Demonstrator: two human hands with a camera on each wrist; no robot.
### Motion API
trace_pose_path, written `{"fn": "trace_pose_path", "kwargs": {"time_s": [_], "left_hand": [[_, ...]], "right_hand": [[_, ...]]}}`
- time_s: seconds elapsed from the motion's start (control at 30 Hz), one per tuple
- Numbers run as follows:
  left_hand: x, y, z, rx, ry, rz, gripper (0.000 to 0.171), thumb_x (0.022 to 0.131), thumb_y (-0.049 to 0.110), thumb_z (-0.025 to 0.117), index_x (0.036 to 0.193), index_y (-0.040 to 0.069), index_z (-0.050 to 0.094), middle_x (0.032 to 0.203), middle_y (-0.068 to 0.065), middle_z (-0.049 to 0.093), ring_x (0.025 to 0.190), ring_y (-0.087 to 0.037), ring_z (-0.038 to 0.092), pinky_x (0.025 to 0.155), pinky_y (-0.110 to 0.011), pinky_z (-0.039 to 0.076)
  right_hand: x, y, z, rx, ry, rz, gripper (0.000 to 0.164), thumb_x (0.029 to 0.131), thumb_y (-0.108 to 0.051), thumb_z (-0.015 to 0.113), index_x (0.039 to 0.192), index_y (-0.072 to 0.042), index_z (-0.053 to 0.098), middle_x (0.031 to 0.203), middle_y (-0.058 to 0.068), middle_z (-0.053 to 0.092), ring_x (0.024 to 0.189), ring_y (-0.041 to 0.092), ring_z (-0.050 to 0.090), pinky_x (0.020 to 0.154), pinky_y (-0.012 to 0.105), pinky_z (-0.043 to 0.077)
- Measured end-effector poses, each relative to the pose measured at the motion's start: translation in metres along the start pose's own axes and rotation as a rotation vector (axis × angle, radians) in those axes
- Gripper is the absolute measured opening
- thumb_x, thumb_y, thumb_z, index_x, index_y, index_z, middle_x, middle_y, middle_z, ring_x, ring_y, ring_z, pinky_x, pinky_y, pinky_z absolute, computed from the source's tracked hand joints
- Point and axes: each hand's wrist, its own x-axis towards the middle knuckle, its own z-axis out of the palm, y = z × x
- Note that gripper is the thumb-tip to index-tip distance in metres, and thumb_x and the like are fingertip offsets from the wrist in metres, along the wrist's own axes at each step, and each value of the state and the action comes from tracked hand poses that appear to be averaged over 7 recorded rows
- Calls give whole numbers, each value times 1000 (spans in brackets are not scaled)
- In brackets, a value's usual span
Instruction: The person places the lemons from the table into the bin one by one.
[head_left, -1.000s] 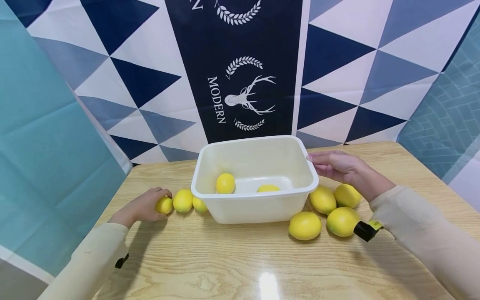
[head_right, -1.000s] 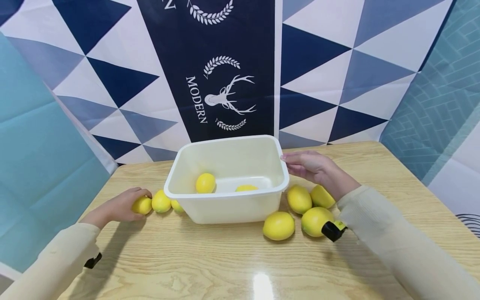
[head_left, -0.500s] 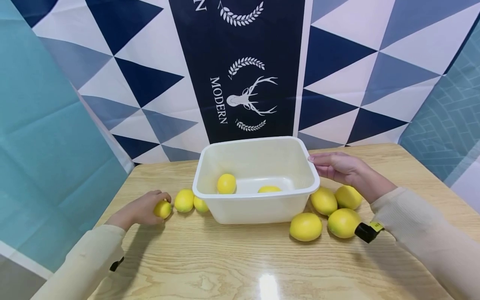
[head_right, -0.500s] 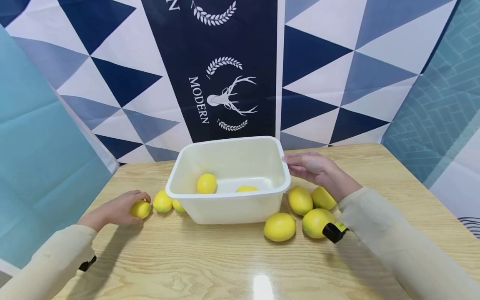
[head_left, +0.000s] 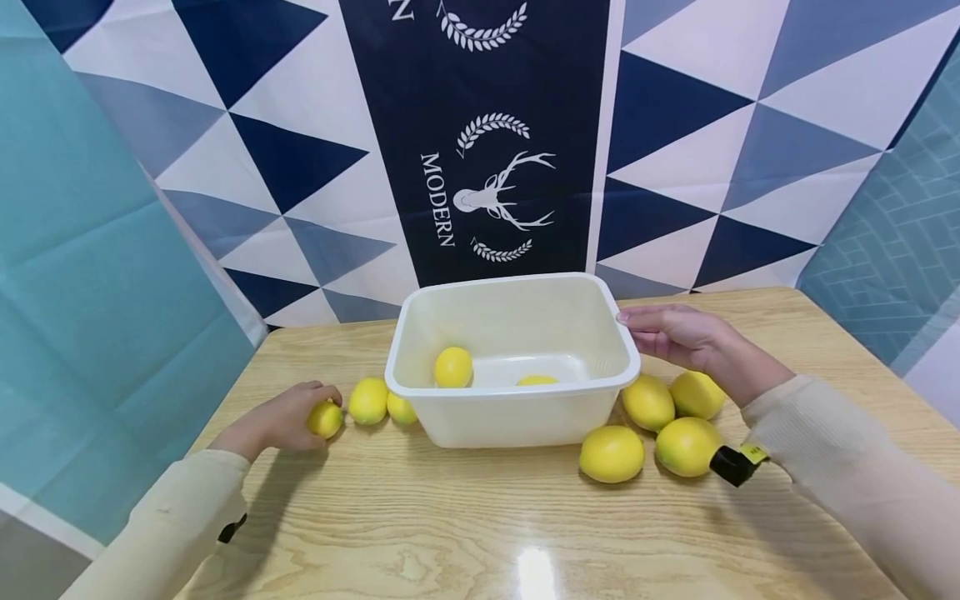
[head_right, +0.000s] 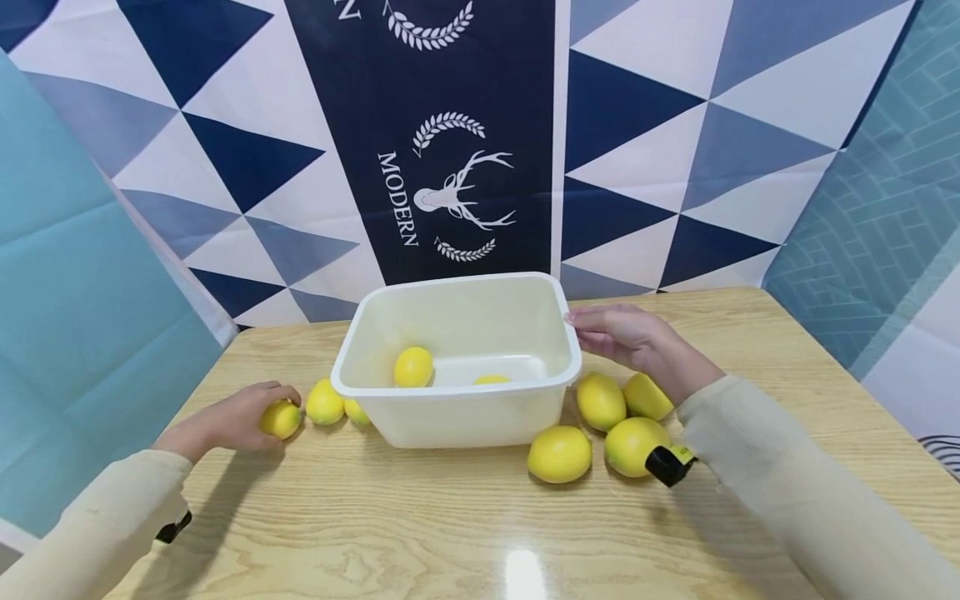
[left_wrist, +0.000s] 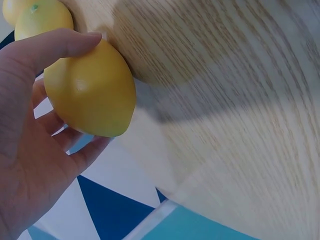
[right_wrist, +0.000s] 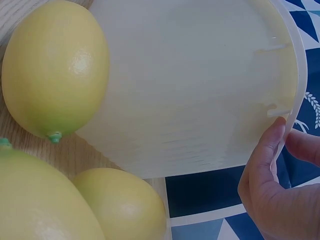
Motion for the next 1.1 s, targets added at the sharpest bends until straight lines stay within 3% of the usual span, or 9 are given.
{"fn": "trace_pose_path", "kwargs": {"time_s": [0.47,1.1], "left_hand": [[-5,-2,-4,-2,2,10,47,64,14,82,105,9,60,93,-2,58,82,-14,49,74,-32,46],[-13,12,-13,16,9,53,42,64,14,80,100,13,59,92,0,57,81,-13,48,69,-27,44]], "right_hand": [[-1,0,0,8,5,3,10,93,-13,62,90,-17,71,89,-4,71,81,5,69,78,18,57],[0,0,-2,8,-2,10,11,93,-13,61,90,-17,71,90,-4,71,82,5,69,79,18,57]]}}
